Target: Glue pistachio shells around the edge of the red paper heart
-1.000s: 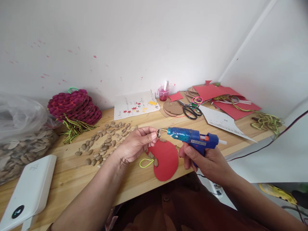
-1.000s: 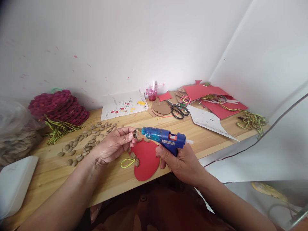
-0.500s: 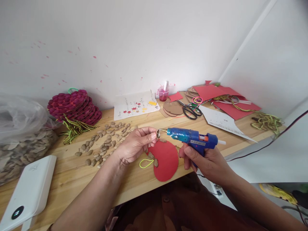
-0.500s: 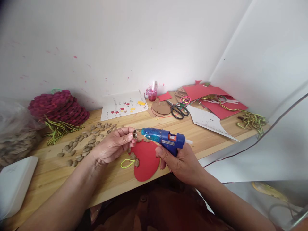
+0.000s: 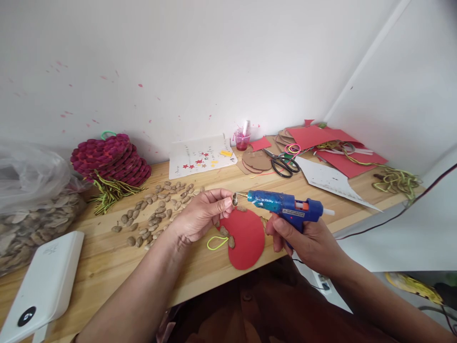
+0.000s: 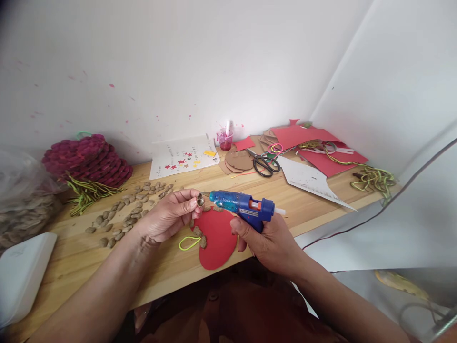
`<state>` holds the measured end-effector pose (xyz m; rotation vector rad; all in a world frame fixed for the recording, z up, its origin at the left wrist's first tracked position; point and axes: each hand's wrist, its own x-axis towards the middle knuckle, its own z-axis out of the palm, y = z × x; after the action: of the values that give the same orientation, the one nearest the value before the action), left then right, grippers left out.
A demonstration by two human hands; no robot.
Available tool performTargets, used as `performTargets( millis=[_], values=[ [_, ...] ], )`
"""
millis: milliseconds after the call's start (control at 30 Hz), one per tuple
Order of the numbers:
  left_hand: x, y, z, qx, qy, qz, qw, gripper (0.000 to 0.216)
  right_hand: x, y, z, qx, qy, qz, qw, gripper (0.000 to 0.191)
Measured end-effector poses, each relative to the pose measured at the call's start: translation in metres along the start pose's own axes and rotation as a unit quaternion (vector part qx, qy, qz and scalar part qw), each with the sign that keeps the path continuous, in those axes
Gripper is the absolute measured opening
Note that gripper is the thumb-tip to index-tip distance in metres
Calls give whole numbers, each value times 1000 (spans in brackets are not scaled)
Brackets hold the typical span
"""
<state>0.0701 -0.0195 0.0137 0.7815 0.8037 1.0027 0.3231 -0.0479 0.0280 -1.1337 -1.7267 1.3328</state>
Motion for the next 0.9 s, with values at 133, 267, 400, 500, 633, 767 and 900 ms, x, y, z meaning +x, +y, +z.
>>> performTargets(
  millis=[133,267,400,500,633,767,900],
  values=[
    [0,-1,0,-1,0,1,1000,36,0,1,0,1,0,-3,1000,38],
    [1,-1,0,0,2,0,1000,36,1,2,0,0,0,-1,1000,39],
    [0,0,0,-1,0,-1,1000,36,1,4,0,-11,5,14,1000,39],
    [0,0,1,-4,4,-4,1000,36,0,5,-1,-21,7,20,1000,39],
    [0,1,0,-18,13,-3,1000,36,-2,3,-1,-28,8,20,999,38],
    [2,1,-1,-27,5,12,1000,34,-5,4,0,-34,1,15,999,38],
    [3,0,-1,-26,-4,19,999,32,-6,9,0,-44,-7,10,999,37]
  ],
)
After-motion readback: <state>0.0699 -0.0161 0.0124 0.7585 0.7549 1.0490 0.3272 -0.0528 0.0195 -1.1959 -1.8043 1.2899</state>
